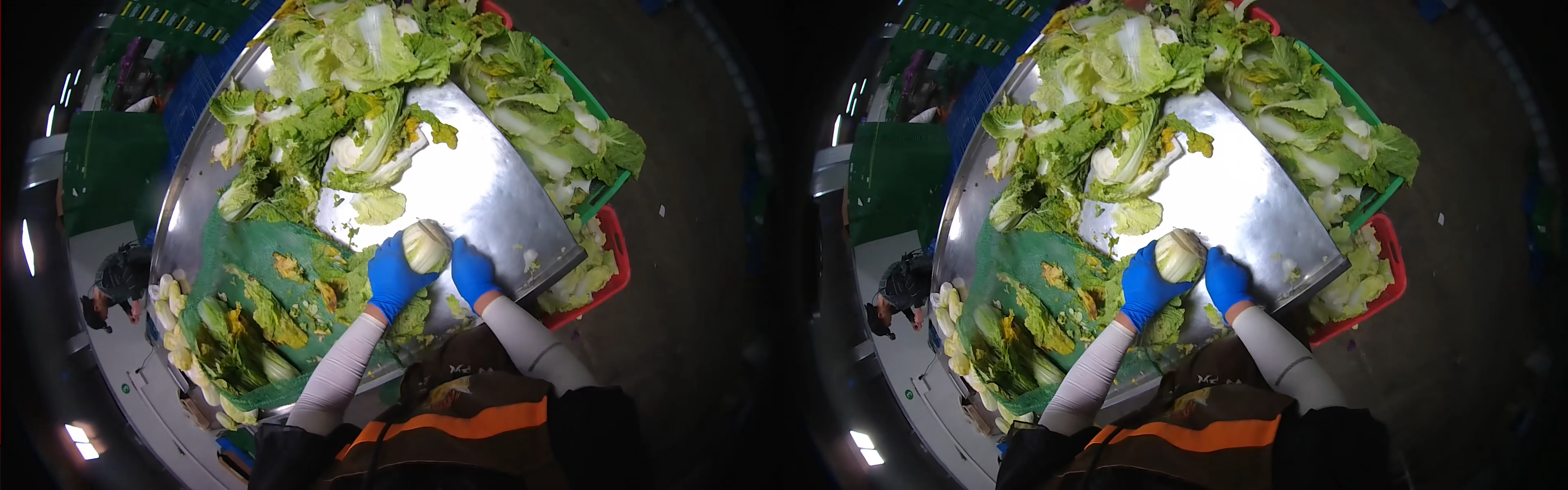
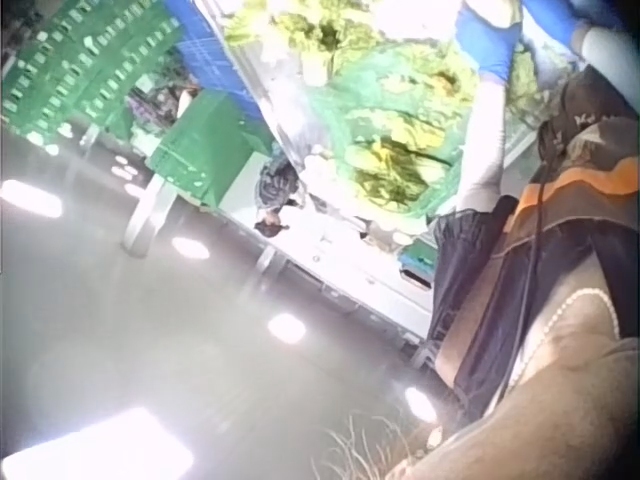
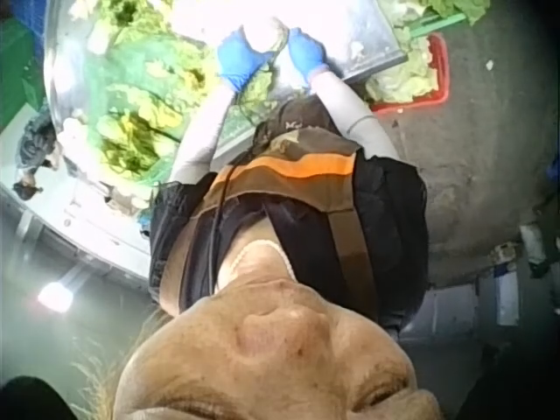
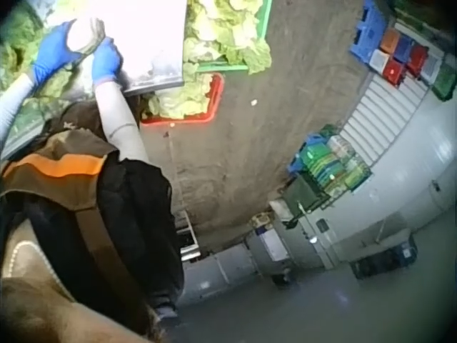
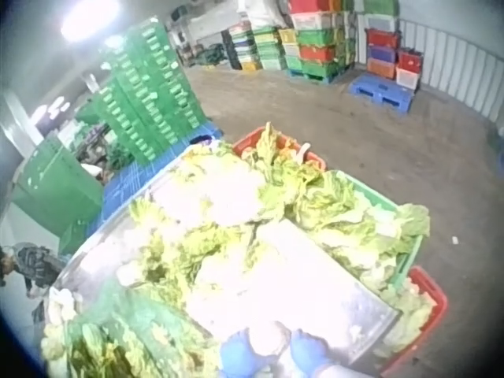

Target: Peeling and trimming Napa cabbage at a food production prep table.

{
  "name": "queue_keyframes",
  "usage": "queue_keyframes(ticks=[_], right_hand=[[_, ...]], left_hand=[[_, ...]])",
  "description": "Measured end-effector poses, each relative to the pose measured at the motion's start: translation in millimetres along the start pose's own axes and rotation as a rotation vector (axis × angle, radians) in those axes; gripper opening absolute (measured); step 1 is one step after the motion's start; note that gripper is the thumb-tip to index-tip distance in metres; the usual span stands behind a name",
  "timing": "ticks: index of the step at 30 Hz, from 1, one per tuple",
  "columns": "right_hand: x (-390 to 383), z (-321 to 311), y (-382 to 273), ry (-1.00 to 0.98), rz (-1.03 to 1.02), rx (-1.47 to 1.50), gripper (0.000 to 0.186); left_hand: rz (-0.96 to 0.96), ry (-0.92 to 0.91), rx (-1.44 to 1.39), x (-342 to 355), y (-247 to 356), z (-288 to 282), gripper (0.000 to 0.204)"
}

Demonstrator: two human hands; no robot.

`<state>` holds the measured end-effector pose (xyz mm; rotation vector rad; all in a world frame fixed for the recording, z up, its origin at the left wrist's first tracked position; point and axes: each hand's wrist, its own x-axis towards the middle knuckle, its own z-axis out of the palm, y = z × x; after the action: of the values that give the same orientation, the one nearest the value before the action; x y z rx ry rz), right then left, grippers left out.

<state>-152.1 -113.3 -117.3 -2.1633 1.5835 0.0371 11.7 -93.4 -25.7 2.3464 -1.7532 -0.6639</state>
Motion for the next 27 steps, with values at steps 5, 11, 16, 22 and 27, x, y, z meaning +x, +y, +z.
queue_keyframes(ticks=[5,11,16,22,27], right_hand=[[-14.7,-7.4,30.3,-0.112,-0.021,0.204,0.009],[-48.8,-70.6,46.9,-0.076,0.108,0.771,0.031],[-29.7,-179.9,-44.2,-0.196,-0.203,1.371,0.071],[-21.2,-136.2,-63.2,0.136,-0.559,0.753,0.052],[12.7,-99.5,-27.8,0.092,-0.285,0.611,0.046]], left_hand=[[0.011,-0.226,-0.307,21.2,-30.9,-23.7,0.097],[-0.117,-0.211,-1.065,7.1,-31.7,-80.7,0.080],[0.111,0.038,-1.326,-47.5,-2.2,-94.9,0.101],[-0.167,0.217,-1.153,-56.6,-27.2,-29.3,0.056],[-0.515,0.289,-1.312,-53.1,-91.5,1.5,0.032]])
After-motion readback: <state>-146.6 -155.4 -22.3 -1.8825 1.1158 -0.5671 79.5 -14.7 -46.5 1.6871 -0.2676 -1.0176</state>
